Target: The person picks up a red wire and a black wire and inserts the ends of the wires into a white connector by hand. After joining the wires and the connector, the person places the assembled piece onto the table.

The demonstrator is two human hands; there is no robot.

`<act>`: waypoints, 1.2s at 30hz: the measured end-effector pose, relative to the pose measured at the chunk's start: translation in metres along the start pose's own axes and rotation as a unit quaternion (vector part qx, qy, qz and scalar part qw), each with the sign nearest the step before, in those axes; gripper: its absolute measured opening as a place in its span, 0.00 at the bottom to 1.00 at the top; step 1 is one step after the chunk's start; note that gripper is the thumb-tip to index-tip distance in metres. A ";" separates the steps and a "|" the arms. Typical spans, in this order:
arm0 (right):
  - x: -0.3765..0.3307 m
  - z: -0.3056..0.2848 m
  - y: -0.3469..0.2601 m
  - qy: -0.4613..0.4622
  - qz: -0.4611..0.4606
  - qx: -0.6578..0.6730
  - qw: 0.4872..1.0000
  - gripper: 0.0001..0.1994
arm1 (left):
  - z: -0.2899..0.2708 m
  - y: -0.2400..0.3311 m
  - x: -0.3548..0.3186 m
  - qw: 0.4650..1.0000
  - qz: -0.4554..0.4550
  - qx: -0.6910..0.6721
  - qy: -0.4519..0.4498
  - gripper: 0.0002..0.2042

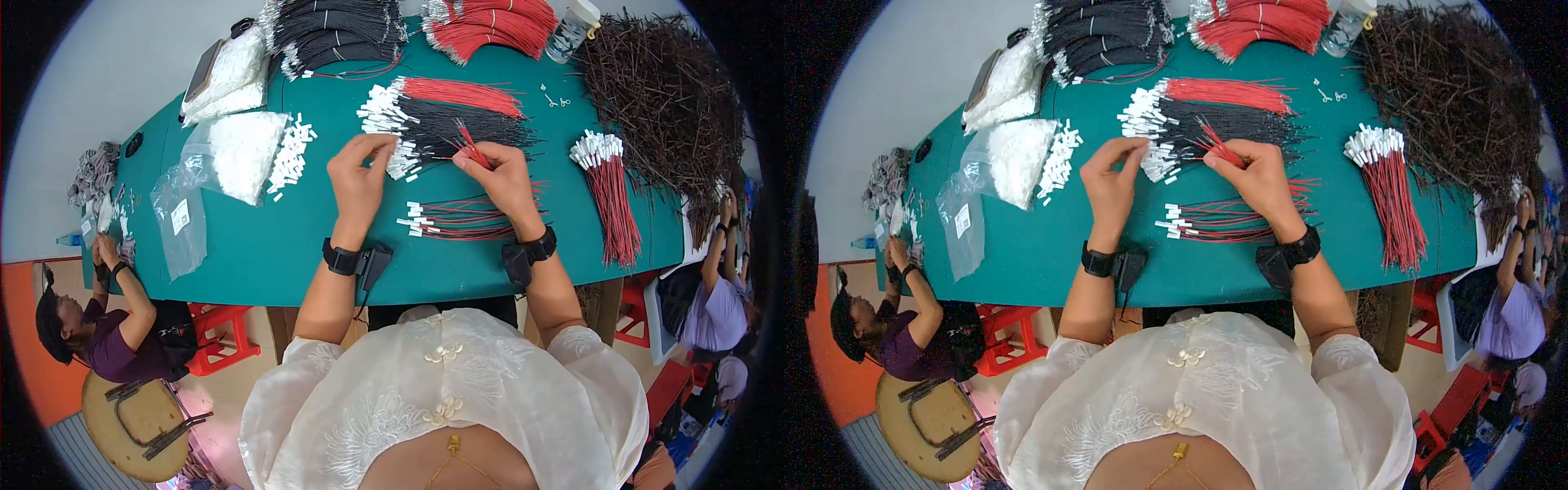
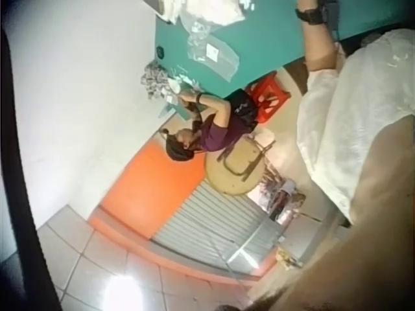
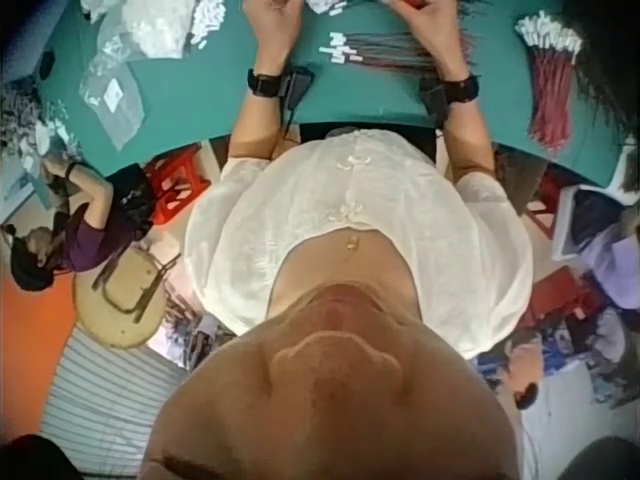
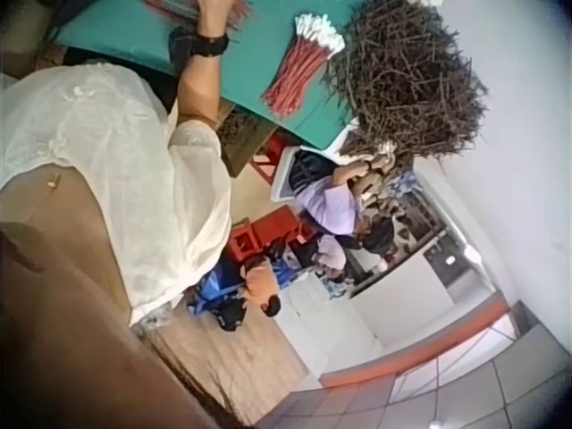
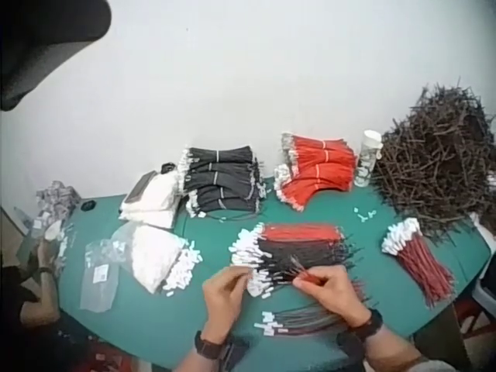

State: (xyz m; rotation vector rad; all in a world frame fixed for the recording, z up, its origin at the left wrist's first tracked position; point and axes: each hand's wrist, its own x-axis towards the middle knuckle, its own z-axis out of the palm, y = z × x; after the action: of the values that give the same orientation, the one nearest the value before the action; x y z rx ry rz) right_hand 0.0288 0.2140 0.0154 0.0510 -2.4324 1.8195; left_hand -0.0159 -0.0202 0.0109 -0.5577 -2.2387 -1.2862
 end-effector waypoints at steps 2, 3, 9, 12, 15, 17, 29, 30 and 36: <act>-0.001 0.003 0.000 0.014 -0.011 0.021 1.000 0.07 | 0.006 0.008 -0.008 0.963 -0.178 -0.193 -0.058 0.09; -0.001 0.003 0.000 0.020 -0.016 0.031 0.999 0.07 | 0.009 0.011 -0.010 0.918 -0.263 -0.286 -0.085 0.09; -0.002 0.002 -0.007 0.024 -0.012 -0.010 1.000 0.07 | 0.014 0.016 -0.012 0.861 -0.330 -0.371 -0.109 0.09; -0.003 0.001 -0.012 0.018 0.000 -0.043 0.999 0.07 | 0.015 0.015 -0.014 0.852 -0.337 -0.383 -0.116 0.09; -0.004 0.001 -0.007 0.016 -0.026 -0.032 0.999 0.06 | 0.015 0.015 -0.014 0.840 -0.336 -0.409 -0.122 0.09; -0.004 0.002 -0.010 0.019 -0.030 -0.035 0.999 0.06 | 0.015 0.015 -0.016 0.837 -0.336 -0.414 -0.123 0.09; -0.006 0.003 -0.018 0.026 -0.075 -0.064 0.995 0.06 | 0.017 0.014 -0.017 0.827 -0.347 -0.424 -0.126 0.07; -0.006 0.004 -0.019 0.027 -0.075 -0.063 0.995 0.06 | 0.017 0.013 -0.017 0.828 -0.346 -0.421 -0.130 0.07; -0.006 0.005 -0.018 0.032 -0.078 -0.054 0.995 0.06 | 0.017 0.011 -0.017 0.839 -0.332 -0.404 -0.146 0.07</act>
State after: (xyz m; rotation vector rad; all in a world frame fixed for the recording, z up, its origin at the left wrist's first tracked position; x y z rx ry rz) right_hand 0.0362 0.2042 0.0307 0.1670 -2.4038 1.5998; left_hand 0.0007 -0.0013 0.0006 -0.2371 -2.1018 -2.7217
